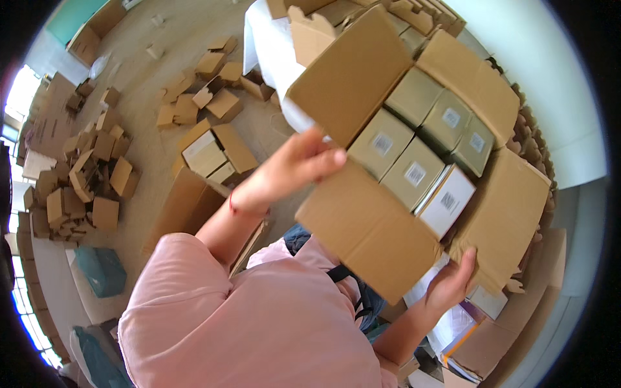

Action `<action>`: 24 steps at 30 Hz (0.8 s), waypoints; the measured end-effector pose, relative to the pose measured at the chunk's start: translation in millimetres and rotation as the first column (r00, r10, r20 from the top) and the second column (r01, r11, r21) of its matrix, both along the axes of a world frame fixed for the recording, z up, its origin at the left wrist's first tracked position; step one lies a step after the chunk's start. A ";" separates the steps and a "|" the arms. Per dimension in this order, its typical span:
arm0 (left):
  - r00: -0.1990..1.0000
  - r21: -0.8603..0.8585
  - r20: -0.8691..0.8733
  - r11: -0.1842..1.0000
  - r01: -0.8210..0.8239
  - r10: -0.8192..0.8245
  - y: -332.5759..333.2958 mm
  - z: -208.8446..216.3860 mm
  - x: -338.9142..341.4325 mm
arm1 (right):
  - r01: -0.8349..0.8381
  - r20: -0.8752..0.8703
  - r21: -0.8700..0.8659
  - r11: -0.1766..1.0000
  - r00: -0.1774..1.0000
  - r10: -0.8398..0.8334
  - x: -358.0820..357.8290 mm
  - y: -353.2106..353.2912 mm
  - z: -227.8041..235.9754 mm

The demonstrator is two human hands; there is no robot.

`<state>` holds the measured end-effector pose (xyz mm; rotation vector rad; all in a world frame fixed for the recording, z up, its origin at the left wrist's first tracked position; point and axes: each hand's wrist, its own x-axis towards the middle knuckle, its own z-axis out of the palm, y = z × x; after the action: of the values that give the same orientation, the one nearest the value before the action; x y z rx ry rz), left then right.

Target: The person places bottled products from a large cardboard box into individual cardboard slots at a packing station, then moves a stack of boxes and places a larger empty cardboard box onto the table.

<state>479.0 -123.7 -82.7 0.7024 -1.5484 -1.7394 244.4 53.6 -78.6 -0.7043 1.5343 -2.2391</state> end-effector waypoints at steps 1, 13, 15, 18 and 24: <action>0.993 -0.078 0.024 0.991 -0.113 0.115 20.7 -11.4 19.0 | -0.022 0.008 0.008 1.000 1.000 0.022 11.4 0.4 -3.4; 0.875 0.481 0.258 0.732 -0.483 0.409 116.4 -131.9 100.6 | -0.487 -0.220 0.294 0.823 0.803 0.554 73.9 -49.9 -40.3; 0.838 0.568 0.136 0.652 -0.503 0.529 106.1 -148.8 112.2 | -0.424 -0.259 0.404 0.811 0.797 0.546 93.5 -71.6 -44.3; 0.748 0.654 0.030 0.553 -0.516 0.663 71.7 -182.4 140.2 | -0.576 -0.483 0.407 0.709 0.523 0.702 112.9 -95.9 -42.1; 0.381 0.629 0.101 0.238 -0.740 0.919 -40.5 -262.5 194.9 | -0.478 -0.294 0.548 0.686 0.658 0.693 88.9 -76.2 -88.7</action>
<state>673.9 -164.1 -345.2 1.2289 -0.1382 -1.2668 333.2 -22.6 -167.3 -1.4554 1.5887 -1.2089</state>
